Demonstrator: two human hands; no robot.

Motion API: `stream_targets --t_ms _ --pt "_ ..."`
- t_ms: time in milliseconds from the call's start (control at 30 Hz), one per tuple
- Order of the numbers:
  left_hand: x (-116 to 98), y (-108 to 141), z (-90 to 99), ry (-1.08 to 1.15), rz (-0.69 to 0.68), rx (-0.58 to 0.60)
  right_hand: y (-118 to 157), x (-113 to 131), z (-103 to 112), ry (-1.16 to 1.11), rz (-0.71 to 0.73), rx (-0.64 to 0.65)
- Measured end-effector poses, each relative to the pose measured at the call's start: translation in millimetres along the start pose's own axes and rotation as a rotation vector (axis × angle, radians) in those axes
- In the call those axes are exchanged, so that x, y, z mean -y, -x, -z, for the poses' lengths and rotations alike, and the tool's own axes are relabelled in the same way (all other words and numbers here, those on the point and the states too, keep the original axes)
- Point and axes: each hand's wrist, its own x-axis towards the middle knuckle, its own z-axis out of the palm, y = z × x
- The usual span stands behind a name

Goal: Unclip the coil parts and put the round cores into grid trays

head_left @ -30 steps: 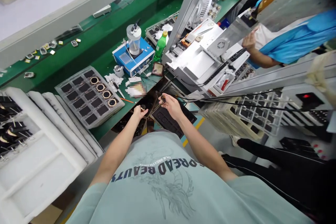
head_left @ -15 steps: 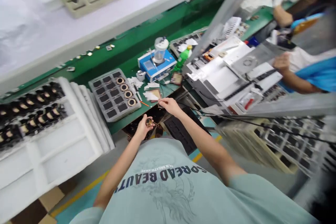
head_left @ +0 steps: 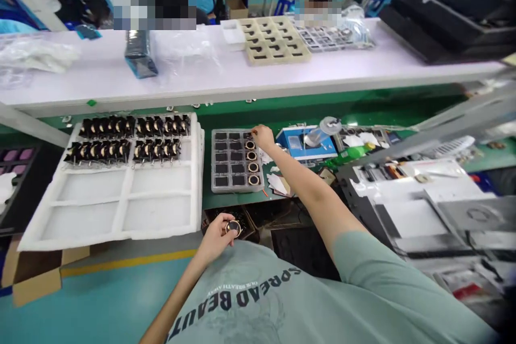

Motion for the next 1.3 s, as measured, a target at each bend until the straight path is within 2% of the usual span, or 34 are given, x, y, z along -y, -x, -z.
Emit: stream_targets --t_ms 100,200,367,600,700,767,867,967,1033,1100,1167,1200,1233,1300 --pt "-4 5 11.7 0.016 -0.011 -0.005 -1 -4 -17 0.035 0.024 -0.002" --pt "-8 3 20.3 0.023 -0.027 -0.025 12 -11 -35 0.019 0.082 -0.037" --pt "-16 -7 24.4 0.017 -0.011 -0.037 32 -21 -52 -0.005 0.205 -0.070" --pt "-22 -17 23.7 0.049 -0.006 -0.062 24 -8 -38 0.050 0.132 -0.024" --pt "-25 -25 24.1 0.108 -0.012 -0.118 17 0 -24 0.042 0.035 0.012" --pt "-30 -34 23.1 0.164 -0.035 -0.181 23 10 -13 -0.033 -0.037 0.011" --pt "-39 -50 17.9 0.256 -0.116 -0.294 66 40 2 -0.341 -0.139 -0.016" --pt "-44 -64 7.0 0.297 -0.221 -0.381 141 90 13 -0.827 -0.191 0.043" --pt "-44 -69 -1.3 0.287 -0.271 -0.413 188 122 15 -1.082 -0.233 0.109" --pt "-44 -72 -4.3 0.232 -0.293 -0.386 216 142 14 -1.189 -0.287 0.095" --pt "-50 -73 5.3 0.062 -0.319 -0.321 222 144 11 -1.162 -0.338 0.018" --pt "-56 -73 16.1 -0.070 -0.340 -0.316 218 138 9 -1.100 -0.356 -0.029" --pt "-65 -74 30.7 -0.223 -0.362 -0.346 211 130 7 -1.012 -0.364 -0.069" --pt "-88 -78 67.6 -0.522 -0.387 -0.533 195 108 4 -0.798 -0.352 -0.094"
